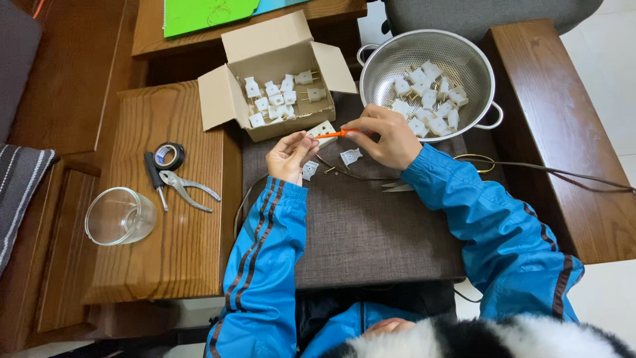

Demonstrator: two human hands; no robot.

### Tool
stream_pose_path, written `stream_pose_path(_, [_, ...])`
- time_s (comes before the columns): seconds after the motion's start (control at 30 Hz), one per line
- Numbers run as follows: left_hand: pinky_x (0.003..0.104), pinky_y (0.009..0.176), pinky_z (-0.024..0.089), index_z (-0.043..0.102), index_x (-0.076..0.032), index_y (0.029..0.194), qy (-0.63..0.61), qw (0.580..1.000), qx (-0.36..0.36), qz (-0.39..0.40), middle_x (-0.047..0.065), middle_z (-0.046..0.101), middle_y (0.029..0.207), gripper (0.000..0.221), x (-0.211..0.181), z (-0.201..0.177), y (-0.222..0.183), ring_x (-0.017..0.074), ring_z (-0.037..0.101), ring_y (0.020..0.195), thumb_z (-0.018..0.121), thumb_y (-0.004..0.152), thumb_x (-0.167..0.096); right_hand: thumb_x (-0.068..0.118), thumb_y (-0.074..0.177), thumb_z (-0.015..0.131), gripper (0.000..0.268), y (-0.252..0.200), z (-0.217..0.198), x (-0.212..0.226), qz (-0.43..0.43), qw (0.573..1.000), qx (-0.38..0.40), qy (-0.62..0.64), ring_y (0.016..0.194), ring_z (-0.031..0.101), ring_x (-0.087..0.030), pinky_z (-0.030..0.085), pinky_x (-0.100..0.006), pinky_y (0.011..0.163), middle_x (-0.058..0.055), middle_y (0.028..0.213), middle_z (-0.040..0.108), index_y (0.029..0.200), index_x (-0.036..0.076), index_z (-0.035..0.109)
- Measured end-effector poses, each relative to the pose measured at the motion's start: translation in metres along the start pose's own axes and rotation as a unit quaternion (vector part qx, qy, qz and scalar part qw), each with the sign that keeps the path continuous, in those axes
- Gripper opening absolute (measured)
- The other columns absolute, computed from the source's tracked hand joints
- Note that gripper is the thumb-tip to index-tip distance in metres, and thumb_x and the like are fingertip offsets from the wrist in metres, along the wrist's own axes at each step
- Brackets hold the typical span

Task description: The person assembles electrical plugs by threading a wire through a casing, stripping the wire ends, and then using a screwdriver to secure the wire into a multi-socket adapter.

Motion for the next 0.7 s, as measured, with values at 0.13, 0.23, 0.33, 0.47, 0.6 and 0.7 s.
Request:
stream_pose_path(0.13, [0.051, 0.092, 0.081, 0.083, 0.003, 0.133, -0.003, 1.000, -0.004, -0.006, 0.029, 0.089, 0.119, 0.033, 0.007, -0.006, 0.003, 0.0422, 0.090, 0.103, 0.095, 0.102, 0.000, 0.009, 0.111, 0.088, 0.012, 0.000, -0.001, 0.003, 0.004, 1.000, -0.002, -0.003, 0.079, 0.076, -0.037, 0.063, -0.047, 0.073, -0.017, 0.094, 0.074, 0.120, 0.004, 0.093])
stream_pose_path(0.23, [0.050, 0.092, 0.081, 0.082, 0.003, 0.134, -0.008, 1.000, 0.001, -0.008, 0.029, 0.088, 0.119, 0.034, 0.008, -0.006, 0.005, 0.0417, 0.091, 0.103, 0.094, 0.102, 0.000, 0.009, 0.111, 0.088, 0.011, 0.001, -0.002, 0.004, 0.000, 1.000, 0.001, -0.001, 0.080, 0.076, -0.038, 0.063, -0.047, 0.074, -0.016, 0.094, 0.073, 0.120, 0.005, 0.093])
stream_pose_path(0.33, [0.051, 0.094, 0.080, 0.083, 0.002, 0.134, -0.003, 1.000, -0.009, 0.002, 0.028, 0.089, 0.117, 0.034, 0.001, -0.005, 0.002, 0.0403, 0.091, 0.103, 0.095, 0.102, -0.002, 0.008, 0.112, 0.087, 0.012, 0.002, -0.003, 0.006, -0.003, 1.000, 0.005, -0.003, 0.080, 0.075, -0.034, 0.064, -0.045, 0.074, -0.015, 0.094, 0.072, 0.121, 0.004, 0.093])
stream_pose_path(0.47, [0.051, 0.094, 0.081, 0.083, 0.003, 0.135, 0.000, 1.000, -0.003, -0.003, 0.029, 0.089, 0.118, 0.035, 0.003, -0.004, 0.001, 0.0402, 0.091, 0.103, 0.095, 0.102, -0.002, 0.008, 0.112, 0.088, 0.011, 0.002, -0.003, 0.005, 0.005, 1.000, -0.001, 0.007, 0.079, 0.075, -0.033, 0.063, -0.045, 0.073, -0.015, 0.093, 0.072, 0.120, 0.004, 0.093])
stream_pose_path(0.6, [0.051, 0.093, 0.081, 0.082, 0.003, 0.134, -0.001, 1.000, -0.004, -0.003, 0.029, 0.089, 0.118, 0.036, 0.004, -0.006, 0.003, 0.0404, 0.091, 0.102, 0.096, 0.101, -0.001, 0.010, 0.110, 0.090, 0.011, 0.000, -0.002, 0.004, -0.003, 1.000, 0.002, -0.003, 0.080, 0.076, -0.035, 0.063, -0.047, 0.073, -0.015, 0.094, 0.072, 0.120, 0.005, 0.093])
stream_pose_path(0.7, [0.051, 0.091, 0.081, 0.082, 0.004, 0.132, 0.010, 1.000, -0.001, 0.004, 0.028, 0.089, 0.115, 0.035, 0.000, -0.005, 0.002, 0.0398, 0.091, 0.099, 0.097, 0.100, -0.001, 0.009, 0.107, 0.094, 0.014, 0.002, -0.004, 0.013, -0.026, 1.000, 0.002, -0.009, 0.081, 0.077, -0.037, 0.064, -0.049, 0.074, -0.016, 0.098, 0.074, 0.121, 0.005, 0.093])
Point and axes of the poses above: each hand's wrist, its own y-axis towards the middle knuckle, its own z-axis out of the palm, x = y × z, the point moved 9 cm from there along y, towards the middle knuckle
